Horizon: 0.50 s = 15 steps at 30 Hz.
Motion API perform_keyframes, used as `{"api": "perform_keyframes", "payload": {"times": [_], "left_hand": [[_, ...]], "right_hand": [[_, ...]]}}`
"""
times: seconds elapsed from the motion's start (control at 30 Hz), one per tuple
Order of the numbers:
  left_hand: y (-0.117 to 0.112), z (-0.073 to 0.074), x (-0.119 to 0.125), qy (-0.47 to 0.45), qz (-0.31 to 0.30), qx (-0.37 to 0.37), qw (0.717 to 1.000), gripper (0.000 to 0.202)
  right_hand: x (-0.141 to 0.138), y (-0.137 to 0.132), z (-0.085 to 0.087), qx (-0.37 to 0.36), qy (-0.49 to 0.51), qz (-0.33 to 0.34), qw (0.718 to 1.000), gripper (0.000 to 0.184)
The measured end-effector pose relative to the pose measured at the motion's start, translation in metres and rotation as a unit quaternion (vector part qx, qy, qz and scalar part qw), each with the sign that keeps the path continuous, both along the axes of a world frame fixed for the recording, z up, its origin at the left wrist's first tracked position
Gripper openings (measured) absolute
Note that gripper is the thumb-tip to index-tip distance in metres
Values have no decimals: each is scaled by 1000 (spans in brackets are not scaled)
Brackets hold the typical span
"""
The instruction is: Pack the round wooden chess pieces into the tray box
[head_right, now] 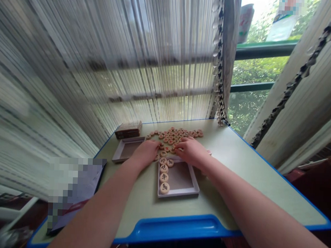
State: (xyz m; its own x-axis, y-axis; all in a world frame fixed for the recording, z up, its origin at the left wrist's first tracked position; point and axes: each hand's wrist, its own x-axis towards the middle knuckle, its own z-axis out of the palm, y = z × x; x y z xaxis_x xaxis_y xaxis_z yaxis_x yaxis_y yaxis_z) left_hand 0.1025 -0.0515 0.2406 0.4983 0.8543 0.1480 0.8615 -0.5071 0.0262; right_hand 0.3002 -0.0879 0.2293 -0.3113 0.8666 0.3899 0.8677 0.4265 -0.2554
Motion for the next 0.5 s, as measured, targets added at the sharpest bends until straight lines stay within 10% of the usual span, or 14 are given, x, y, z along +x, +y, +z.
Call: {"api": "perform_keyframes", "payload": {"times": [0.5], "left_hand": [[6,-1,-3,-36,11,-13,999,31]], "right_hand": [[2,2,-2,21,23,-10,999,24]]}}
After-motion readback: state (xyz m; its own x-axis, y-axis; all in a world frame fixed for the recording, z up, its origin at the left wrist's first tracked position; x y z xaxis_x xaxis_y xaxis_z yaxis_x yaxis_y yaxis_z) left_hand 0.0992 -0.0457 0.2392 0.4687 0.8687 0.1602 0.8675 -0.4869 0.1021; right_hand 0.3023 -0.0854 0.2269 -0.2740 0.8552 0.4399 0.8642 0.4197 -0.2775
